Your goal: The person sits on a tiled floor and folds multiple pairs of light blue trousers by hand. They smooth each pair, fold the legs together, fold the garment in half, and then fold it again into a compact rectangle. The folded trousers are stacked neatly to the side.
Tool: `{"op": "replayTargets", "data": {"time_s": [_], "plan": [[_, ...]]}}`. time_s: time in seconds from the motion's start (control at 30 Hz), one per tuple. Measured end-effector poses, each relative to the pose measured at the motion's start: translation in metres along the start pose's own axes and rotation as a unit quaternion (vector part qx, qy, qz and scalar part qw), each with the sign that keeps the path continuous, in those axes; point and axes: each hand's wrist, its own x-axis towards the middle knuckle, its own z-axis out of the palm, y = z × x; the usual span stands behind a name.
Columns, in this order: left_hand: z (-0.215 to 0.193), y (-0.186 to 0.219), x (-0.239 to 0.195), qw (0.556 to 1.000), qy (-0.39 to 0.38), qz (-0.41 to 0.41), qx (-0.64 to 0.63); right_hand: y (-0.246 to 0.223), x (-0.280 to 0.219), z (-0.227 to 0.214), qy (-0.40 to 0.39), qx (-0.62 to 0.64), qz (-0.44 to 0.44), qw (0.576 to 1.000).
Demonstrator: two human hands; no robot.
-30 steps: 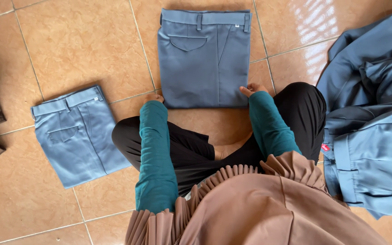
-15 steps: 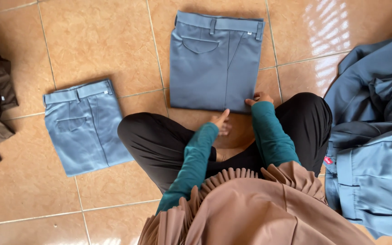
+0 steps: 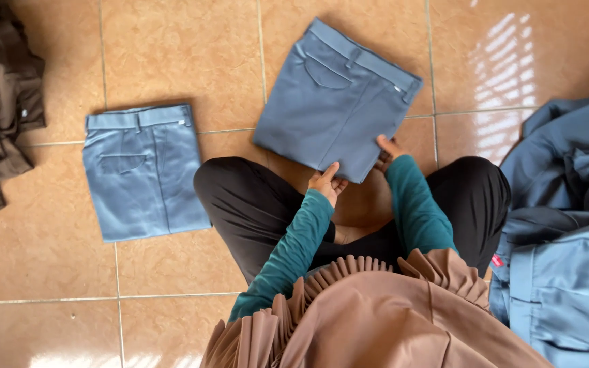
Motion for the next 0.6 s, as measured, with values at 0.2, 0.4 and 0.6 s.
{"op": "replayTargets", "data": {"time_s": [0.2,0.4,0.6], "plan": [[-0.042,0.034,-0.020,0.998,-0.049,0.016,-0.028,-0.030,0.082,-0.037,0.004,0.115,-0.036,0.993],[-0.019,0.121,-0.099,0.987,-0.100,0.074,-0.105,-0.096,0.168,-0.022,0.082,-0.088,-0.181,0.976],[-0.071,0.202,-0.130,0.957,-0.151,0.192,-0.154,-0.151,-0.013,0.239,-0.027,-0.179,-0.206,0.962]]}}
